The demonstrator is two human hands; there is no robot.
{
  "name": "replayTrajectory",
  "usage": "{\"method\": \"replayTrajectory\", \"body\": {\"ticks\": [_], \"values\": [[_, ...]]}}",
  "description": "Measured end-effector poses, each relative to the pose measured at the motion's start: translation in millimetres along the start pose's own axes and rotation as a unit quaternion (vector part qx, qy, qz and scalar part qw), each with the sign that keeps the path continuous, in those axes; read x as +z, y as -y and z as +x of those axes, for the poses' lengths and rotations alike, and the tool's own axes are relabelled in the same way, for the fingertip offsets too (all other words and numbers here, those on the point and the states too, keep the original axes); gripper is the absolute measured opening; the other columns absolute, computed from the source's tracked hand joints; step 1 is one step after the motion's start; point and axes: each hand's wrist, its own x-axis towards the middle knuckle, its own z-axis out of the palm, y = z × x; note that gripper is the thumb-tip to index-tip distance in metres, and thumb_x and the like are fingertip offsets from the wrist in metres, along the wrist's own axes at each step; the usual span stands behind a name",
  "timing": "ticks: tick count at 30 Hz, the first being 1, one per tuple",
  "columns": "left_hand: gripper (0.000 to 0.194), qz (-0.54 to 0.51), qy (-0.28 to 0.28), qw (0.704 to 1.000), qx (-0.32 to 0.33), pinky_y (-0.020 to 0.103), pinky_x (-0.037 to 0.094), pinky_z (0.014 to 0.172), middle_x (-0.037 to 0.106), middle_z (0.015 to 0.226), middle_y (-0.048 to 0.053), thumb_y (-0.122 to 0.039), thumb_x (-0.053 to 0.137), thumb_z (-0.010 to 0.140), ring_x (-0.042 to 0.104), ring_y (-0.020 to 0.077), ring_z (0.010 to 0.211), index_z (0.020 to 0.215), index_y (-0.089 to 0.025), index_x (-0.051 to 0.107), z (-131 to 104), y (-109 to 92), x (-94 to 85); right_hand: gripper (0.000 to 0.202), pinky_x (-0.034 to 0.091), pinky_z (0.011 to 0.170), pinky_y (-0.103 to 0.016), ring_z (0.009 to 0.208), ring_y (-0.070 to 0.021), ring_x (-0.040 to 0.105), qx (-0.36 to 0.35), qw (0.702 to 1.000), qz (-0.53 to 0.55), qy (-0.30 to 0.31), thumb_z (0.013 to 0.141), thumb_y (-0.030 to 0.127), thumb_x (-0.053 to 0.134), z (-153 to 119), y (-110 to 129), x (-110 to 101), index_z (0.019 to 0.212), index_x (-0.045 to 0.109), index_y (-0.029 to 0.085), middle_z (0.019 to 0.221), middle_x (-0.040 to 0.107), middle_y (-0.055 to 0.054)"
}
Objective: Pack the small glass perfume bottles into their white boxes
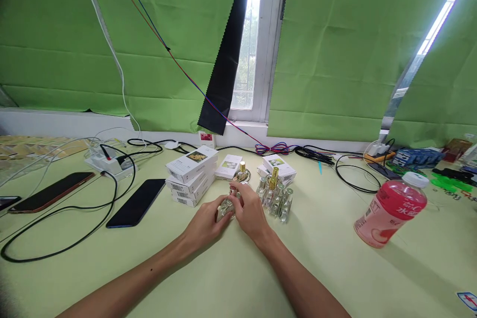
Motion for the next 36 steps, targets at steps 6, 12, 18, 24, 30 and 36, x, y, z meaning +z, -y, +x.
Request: {"method": "replayTrajectory", "body": {"ticks": [6, 12, 18, 24, 30, 36], "values": [[0.027, 0.006, 0.004, 1.000, -0.002, 0.028, 0.040, 0.061, 0.065, 0.065, -0.001, -0.031, 0.055, 0.095, 0.060, 0.0201, 0.058, 0.119, -0.021, 0.062, -0.3, -1.0, 0.3, 0.017, 0.048, 0.058, -0.027, 0.054, -0.0117, 0.053, 0.008, 1.000, -0.005, -0.014, 0.096, 0.028, 0.062, 0.4, 3.2, -0.2, 0.110, 0.066, 0.020, 0.090, 0.067, -0.003], [0.023, 0.000, 0.006, 1.000, 0.000, 0.027, 0.038, 0.058, 0.068, 0.069, 0.000, -0.029, 0.054, 0.095, 0.063, 0.0202, 0.061, 0.115, -0.021, 0.062, -0.3, -2.3, -0.4, 0.025, 0.048, 0.057, -0.027, 0.053, -0.0115, 0.052, 0.000, 1.000, 0.000, -0.009, 0.096, 0.028, 0.062, -2.2, 4.9, -1.2, 0.120, 0.065, 0.020, 0.093, 0.069, -0.004], [0.026, 0.004, 0.003, 1.000, 0.000, 0.028, 0.041, 0.061, 0.073, 0.078, 0.002, -0.029, 0.056, 0.094, 0.065, 0.0209, 0.064, 0.118, -0.021, 0.062, 0.2, -1.0, -0.3, 0.032, 0.051, 0.062, -0.029, 0.059, -0.0140, 0.057, -0.024, 1.000, 0.009, 0.017, 0.098, 0.021, 0.052, -2.3, 3.5, -1.6, 0.128, 0.063, 0.021, 0.102, 0.074, -0.007], [0.028, 0.005, 0.008, 1.000, -0.001, 0.029, 0.041, 0.063, 0.074, 0.083, 0.003, -0.029, 0.054, 0.095, 0.065, 0.0209, 0.065, 0.121, -0.022, 0.060, 0.9, -0.4, -0.5, 0.028, 0.051, 0.065, -0.031, 0.060, -0.0146, 0.056, -0.020, 1.000, -0.001, 0.011, 0.097, 0.017, 0.053, -2.4, 0.3, 0.2, 0.123, 0.064, 0.019, 0.098, 0.073, -0.006], [0.028, 0.013, 0.011, 1.000, -0.003, 0.028, 0.040, 0.062, 0.072, 0.077, 0.001, -0.030, 0.054, 0.096, 0.064, 0.0210, 0.062, 0.122, -0.022, 0.060, 0.1, -1.4, -1.0, 0.023, 0.049, 0.063, -0.029, 0.058, -0.0132, 0.054, 0.001, 1.000, 0.006, 0.000, 0.096, 0.020, 0.057, -2.1, 1.7, 1.5, 0.118, 0.064, 0.019, 0.093, 0.070, -0.004], [0.027, 0.014, 0.013, 1.000, -0.008, 0.028, 0.039, 0.061, 0.069, 0.071, 0.000, -0.030, 0.054, 0.096, 0.063, 0.0212, 0.061, 0.121, -0.021, 0.060, -0.2, -0.9, 0.1, 0.018, 0.047, 0.060, -0.028, 0.056, -0.0119, 0.051, 0.020, 0.999, 0.006, -0.032, 0.094, 0.026, 0.064, -1.3, 3.8, 3.2, 0.111, 0.068, 0.019, 0.090, 0.067, -0.003]]}}
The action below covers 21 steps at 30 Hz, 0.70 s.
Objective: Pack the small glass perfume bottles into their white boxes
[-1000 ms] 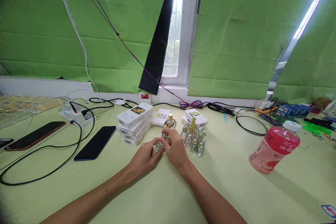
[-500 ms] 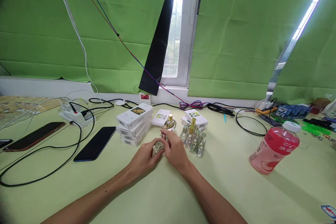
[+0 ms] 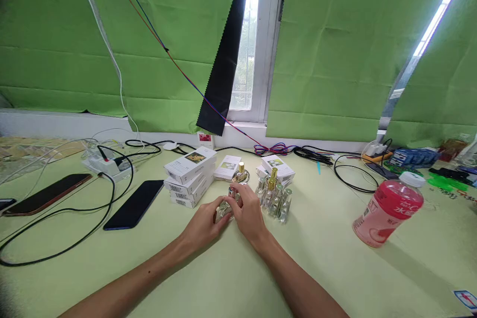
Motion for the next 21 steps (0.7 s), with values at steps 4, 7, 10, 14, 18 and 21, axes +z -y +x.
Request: {"method": "replayTrajectory", "body": {"ticks": [4, 7, 10, 14, 18, 21], "values": [[0.023, -0.006, -0.001, 1.000, 0.003, 0.028, 0.039, 0.061, 0.073, 0.082, 0.003, -0.029, 0.054, 0.096, 0.064, 0.0212, 0.066, 0.116, -0.021, 0.061, 0.5, -1.1, -0.8, 0.024, 0.048, 0.059, -0.028, 0.055, -0.0117, 0.051, 0.003, 1.000, 0.009, 0.014, 0.094, 0.025, 0.065, -0.5, 0.4, -1.4, 0.116, 0.068, 0.019, 0.090, 0.068, -0.003], [0.022, -0.008, 0.000, 1.000, 0.002, 0.027, 0.039, 0.061, 0.072, 0.079, 0.002, -0.028, 0.054, 0.095, 0.063, 0.0204, 0.063, 0.115, -0.021, 0.060, 0.8, -0.2, -0.9, 0.033, 0.049, 0.061, -0.028, 0.058, -0.0124, 0.054, -0.021, 0.999, 0.025, 0.043, 0.096, 0.022, 0.059, -1.1, -0.1, -3.4, 0.128, 0.065, 0.020, 0.097, 0.070, -0.005], [0.023, -0.006, -0.003, 1.000, 0.000, 0.027, 0.038, 0.059, 0.069, 0.070, 0.000, -0.030, 0.054, 0.096, 0.060, 0.0192, 0.057, 0.116, -0.020, 0.060, 1.1, 2.0, 0.1, 0.035, 0.051, 0.064, -0.030, 0.063, -0.0142, 0.057, -0.042, 0.997, 0.029, 0.055, 0.098, 0.018, 0.052, -1.0, -1.0, -4.3, 0.130, 0.065, 0.020, 0.102, 0.071, -0.007], [0.025, -0.003, -0.009, 1.000, 0.003, 0.027, 0.038, 0.059, 0.067, 0.067, -0.001, -0.029, 0.054, 0.095, 0.058, 0.0185, 0.054, 0.118, -0.020, 0.060, 1.5, 3.2, 0.8, 0.032, 0.052, 0.068, -0.032, 0.068, -0.0166, 0.060, -0.048, 0.998, 0.014, 0.047, 0.098, 0.016, 0.051, 0.1, -1.6, -3.6, 0.126, 0.067, 0.020, 0.100, 0.072, -0.007], [0.027, -0.004, -0.004, 1.000, -0.004, 0.028, 0.038, 0.059, 0.068, 0.069, -0.001, -0.028, 0.054, 0.095, 0.059, 0.0191, 0.055, 0.120, -0.020, 0.060, 2.2, 1.6, -0.4, 0.030, 0.052, 0.068, -0.031, 0.067, -0.0168, 0.060, -0.034, 0.999, 0.007, 0.038, 0.096, 0.016, 0.053, 1.1, -0.9, -2.0, 0.123, 0.068, 0.021, 0.096, 0.072, -0.006], [0.028, -0.009, -0.001, 1.000, -0.006, 0.027, 0.038, 0.059, 0.067, 0.067, -0.002, -0.028, 0.055, 0.095, 0.058, 0.0189, 0.053, 0.121, -0.020, 0.060, 2.1, 0.9, -1.0, 0.026, 0.052, 0.065, -0.030, 0.061, -0.0149, 0.057, -0.005, 1.000, 0.009, 0.029, 0.094, 0.018, 0.058, 1.6, -0.2, -0.9, 0.118, 0.069, 0.020, 0.093, 0.070, -0.005]]}}
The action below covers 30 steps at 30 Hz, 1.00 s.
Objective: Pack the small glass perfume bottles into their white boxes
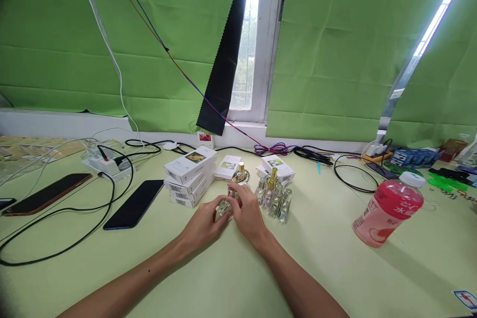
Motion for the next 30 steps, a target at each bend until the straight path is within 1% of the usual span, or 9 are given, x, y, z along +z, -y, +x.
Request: {"method": "replayTrajectory", "body": {"ticks": [4, 6, 10, 13, 16, 19, 26, 30], "values": [[0.026, -0.005, 0.002, 1.000, 0.003, 0.027, 0.037, 0.058, 0.065, 0.063, -0.003, -0.030, 0.054, 0.096, 0.056, 0.0184, 0.051, 0.119, -0.021, 0.060, -0.8, 0.4, 0.4, 0.023, 0.051, 0.063, -0.029, 0.056, -0.0127, 0.055, 0.019, 1.000, 0.008, -0.007, 0.093, 0.023, 0.063, -0.1, 0.8, 0.2, 0.116, 0.070, 0.019, 0.091, 0.067, -0.003], [0.024, -0.005, 0.002, 1.000, 0.004, 0.027, 0.037, 0.058, 0.065, 0.064, -0.002, -0.030, 0.054, 0.096, 0.056, 0.0183, 0.052, 0.117, -0.021, 0.061, -0.8, 0.6, 0.5, 0.025, 0.051, 0.063, -0.029, 0.056, -0.0126, 0.054, 0.019, 1.000, 0.010, -0.005, 0.094, 0.025, 0.063, -0.8, 1.3, -0.4, 0.118, 0.070, 0.020, 0.091, 0.068, -0.004], [0.022, -0.004, 0.002, 1.000, 0.006, 0.027, 0.037, 0.058, 0.066, 0.066, -0.002, -0.030, 0.054, 0.096, 0.058, 0.0188, 0.054, 0.114, -0.021, 0.061, 0.1, 0.2, 0.5, 0.033, 0.051, 0.063, -0.030, 0.060, -0.0138, 0.057, 0.006, 1.000, 0.019, 0.009, 0.097, 0.025, 0.058, -2.9, 1.3, -1.5, 0.129, 0.066, 0.021, 0.097, 0.071, -0.005], [0.024, -0.001, 0.001, 1.000, 0.003, 0.028, 0.038, 0.059, 0.066, 0.065, -0.002, -0.030, 0.054, 0.096, 0.058, 0.0192, 0.054, 0.117, -0.021, 0.061, 0.3, -0.5, 0.4, 0.035, 0.052, 0.067, -0.031, 0.065, -0.0156, 0.059, -0.010, 1.000, 0.022, 0.013, 0.099, 0.022, 0.052, -4.0, -0.5, -1.5, 0.131, 0.065, 0.021, 0.103, 0.074, -0.007], [0.027, 0.002, -0.002, 1.000, 0.001, 0.028, 0.038, 0.059, 0.067, 0.068, -0.001, -0.029, 0.054, 0.095, 0.059, 0.0195, 0.055, 0.120, -0.021, 0.061, -0.3, -1.2, 0.0, 0.032, 0.052, 0.069, -0.032, 0.066, -0.0163, 0.060, -0.010, 1.000, 0.016, 0.009, 0.099, 0.021, 0.051, -4.3, -2.6, -0.7, 0.128, 0.065, 0.020, 0.107, 0.074, -0.008], [0.028, 0.001, -0.001, 1.000, 0.001, 0.028, 0.038, 0.059, 0.070, 0.072, 0.000, -0.029, 0.054, 0.095, 0.060, 0.0196, 0.056, 0.121, -0.021, 0.060, -0.8, -1.3, -0.7, 0.030, 0.052, 0.068, -0.032, 0.066, -0.0163, 0.061, -0.003, 1.000, 0.009, 0.004, 0.098, 0.022, 0.051, -3.7, -3.0, 0.0, 0.123, 0.066, 0.019, 0.104, 0.074, -0.008], [0.028, -0.003, -0.004, 1.000, 0.000, 0.028, 0.039, 0.058, 0.072, 0.075, 0.001, -0.029, 0.055, 0.095, 0.061, 0.0191, 0.057, 0.121, -0.020, 0.061, -1.0, -0.1, 0.0, 0.022, 0.047, 0.058, -0.028, 0.056, -0.0125, 0.054, 0.047, 0.998, 0.031, -0.008, 0.093, 0.024, 0.060, -0.4, 2.4, -0.3, 0.112, 0.067, 0.017, 0.091, 0.072, -0.004], [0.027, 0.000, -0.003, 1.000, 0.003, 0.027, 0.038, 0.057, 0.071, 0.075, 0.001, -0.030, 0.055, 0.096, 0.061, 0.0190, 0.056, 0.120, -0.020, 0.061, -1.0, 0.2, 0.3, 0.017, 0.044, 0.054, -0.026, 0.052, -0.0112, 0.051, 0.058, 0.997, 0.036, -0.021, 0.091, 0.027, 0.064, 1.3, 5.3, -0.3, 0.104, 0.067, 0.018, 0.087, 0.069, -0.002]]}}
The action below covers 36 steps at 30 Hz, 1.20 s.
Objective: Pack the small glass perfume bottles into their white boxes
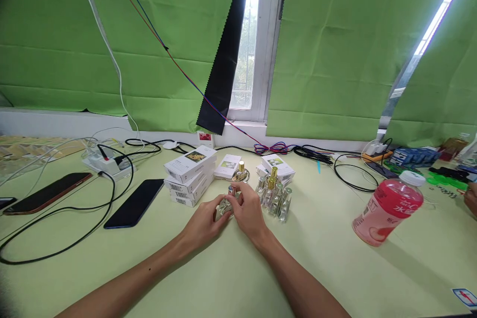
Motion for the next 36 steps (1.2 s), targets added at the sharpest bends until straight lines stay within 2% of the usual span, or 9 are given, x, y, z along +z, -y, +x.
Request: {"method": "replayTrajectory", "body": {"ticks": [4, 8, 12, 15, 20, 25, 36], "values": [[0.027, 0.000, 0.004, 1.000, 0.004, 0.027, 0.037, 0.057, 0.069, 0.070, 0.000, -0.030, 0.055, 0.096, 0.059, 0.0190, 0.055, 0.121, -0.021, 0.061, 0.3, -0.8, -0.5, 0.017, 0.044, 0.053, -0.026, 0.051, -0.0106, 0.050, 0.002, 1.000, -0.006, -0.003, 0.091, 0.029, 0.065, -0.8, 0.3, -0.7, 0.104, 0.067, 0.018, 0.089, 0.070, -0.004], [0.023, -0.003, 0.006, 1.000, 0.003, 0.027, 0.037, 0.058, 0.067, 0.067, -0.001, -0.031, 0.054, 0.096, 0.058, 0.0188, 0.054, 0.116, -0.021, 0.061, 0.2, -1.9, -0.6, 0.029, 0.050, 0.061, -0.029, 0.056, -0.0117, 0.054, -0.027, 0.999, -0.005, 0.021, 0.095, 0.027, 0.060, -3.4, 0.1, -2.4, 0.122, 0.066, 0.019, 0.100, 0.072, -0.007], [0.022, 0.001, 0.005, 1.000, -0.005, 0.027, 0.036, 0.057, 0.064, 0.061, -0.002, -0.031, 0.054, 0.096, 0.057, 0.0189, 0.051, 0.114, -0.020, 0.061, -0.1, -1.1, 0.3, 0.033, 0.056, 0.072, -0.031, 0.086, -0.0190, 0.068, -0.055, 0.998, 0.021, 0.034, 0.100, 0.023, 0.050, -4.0, -0.1, -2.7, 0.129, 0.065, 0.021, 0.116, 0.071, -0.011], [0.024, 0.002, 0.004, 1.000, -0.006, 0.028, 0.035, 0.056, 0.064, 0.060, -0.002, -0.031, 0.054, 0.095, 0.058, 0.0192, 0.051, 0.115, -0.019, 0.061, 0.1, -0.4, 0.6, 0.030, 0.058, 0.078, -0.033, 0.100, -0.0224, 0.068, -0.060, 0.997, 0.027, 0.031, 0.101, 0.022, 0.049, -2.9, -1.9, -1.9, 0.124, 0.068, 0.021, 0.112, 0.072, -0.011], [0.026, -0.001, 0.000, 1.000, -0.004, 0.028, 0.039, 0.057, 0.066, 0.062, -0.001, -0.030, 0.055, 0.094, 0.062, 0.0206, 0.054, 0.117, -0.019, 0.062, 0.6, 0.1, 0.0, 0.027, 0.058, 0.076, -0.032, 0.093, -0.0213, 0.069, -0.044, 0.998, 0.020, 0.029, 0.099, 0.021, 0.050, -1.2, -4.7, -0.9, 0.119, 0.068, 0.020, 0.107, 0.072, -0.010], [0.030, -0.003, 0.002, 1.000, -0.001, 0.028, 0.040, 0.058, 0.062, 0.056, -0.003, -0.031, 0.055, 0.095, 0.060, 0.0203, 0.051, 0.122, -0.020, 0.061, 0.5, 1.0, 0.4, 0.024, 0.053, 0.064, -0.028, 0.080, -0.0190, 0.068, -0.022, 0.999, 0.013, 0.025, 0.095, 0.021, 0.053, 0.8, -1.2, -1.0, 0.114, 0.067, 0.019, 0.103, 0.070, -0.009], [0.031, 0.004, -0.005, 1.000, -0.004, 0.026, 0.037, 0.055, 0.060, 0.056, -0.004, -0.032, 0.055, 0.093, 0.056, 0.0185, 0.048, 0.121, -0.020, 0.062, 0.5, 0.0, 0.5, 0.009, 0.043, 0.055, -0.026, 0.058, -0.0119, 0.050, -0.004, 1.000, -0.013, 0.002, 0.089, 0.021, 0.060, 5.3, -0.5, 3.6, 0.097, 0.063, 0.020, 0.092, 0.063, -0.003]]}}
